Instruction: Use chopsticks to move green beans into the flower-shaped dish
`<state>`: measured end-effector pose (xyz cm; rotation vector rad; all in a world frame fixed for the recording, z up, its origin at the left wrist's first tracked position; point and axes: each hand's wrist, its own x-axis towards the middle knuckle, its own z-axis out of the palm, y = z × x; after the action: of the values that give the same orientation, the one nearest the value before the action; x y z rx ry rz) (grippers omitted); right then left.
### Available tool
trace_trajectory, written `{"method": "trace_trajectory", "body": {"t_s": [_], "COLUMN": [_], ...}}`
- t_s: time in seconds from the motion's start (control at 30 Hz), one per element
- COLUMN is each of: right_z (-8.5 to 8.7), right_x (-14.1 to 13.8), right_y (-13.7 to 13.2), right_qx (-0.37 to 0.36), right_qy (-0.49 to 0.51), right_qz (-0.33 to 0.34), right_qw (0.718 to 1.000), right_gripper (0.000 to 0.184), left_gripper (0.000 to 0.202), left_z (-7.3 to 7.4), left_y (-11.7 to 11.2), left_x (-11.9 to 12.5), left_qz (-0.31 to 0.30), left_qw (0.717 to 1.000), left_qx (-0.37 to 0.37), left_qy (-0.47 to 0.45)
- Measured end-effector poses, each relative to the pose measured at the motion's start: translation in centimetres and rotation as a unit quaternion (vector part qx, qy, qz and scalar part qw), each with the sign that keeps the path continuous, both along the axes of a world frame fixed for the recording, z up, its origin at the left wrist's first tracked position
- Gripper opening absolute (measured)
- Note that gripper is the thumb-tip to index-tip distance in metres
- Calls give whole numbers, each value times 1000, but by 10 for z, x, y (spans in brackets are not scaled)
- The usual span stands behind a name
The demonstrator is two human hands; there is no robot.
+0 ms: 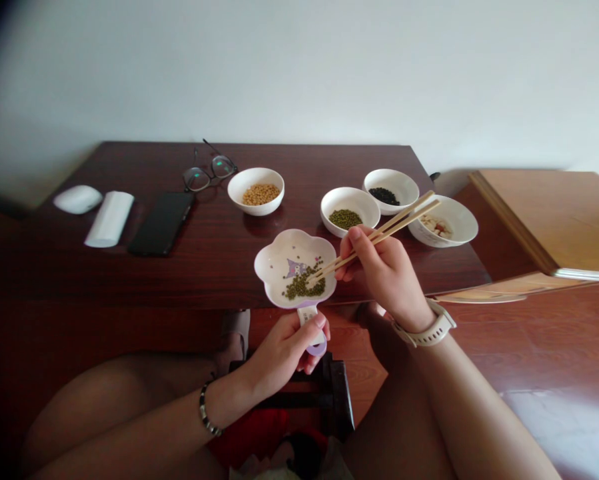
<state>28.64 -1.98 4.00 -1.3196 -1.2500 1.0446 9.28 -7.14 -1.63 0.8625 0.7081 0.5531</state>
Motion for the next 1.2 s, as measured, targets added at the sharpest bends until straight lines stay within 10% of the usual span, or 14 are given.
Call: {"method": "trace_trajectory", "body": {"t_s": [0.37,0.6,0.93,1.2], "right_z": [2,-9,3,30], "right_x": [32,46,34,-2], "right_y": [29,43,16,14], "right_qx": [226,228,158,-6], "right_qy": [129,49,195,104], "right_qz": [-243,-308,-235,-45], "right_qw": [934,922,939,994], "right_gripper": [33,36,37,44], "left_gripper": [47,48,40,45], "left_z": [0,0,2,-1], "left_y": [1,3,1,3], "left_x": [4,6,3,2], "left_qz": [3,4,14,29], "left_qw": [1000,1000,999,999], "left_qx": [-1,5,51,30], "left_qy": [1,5,2,10]}}
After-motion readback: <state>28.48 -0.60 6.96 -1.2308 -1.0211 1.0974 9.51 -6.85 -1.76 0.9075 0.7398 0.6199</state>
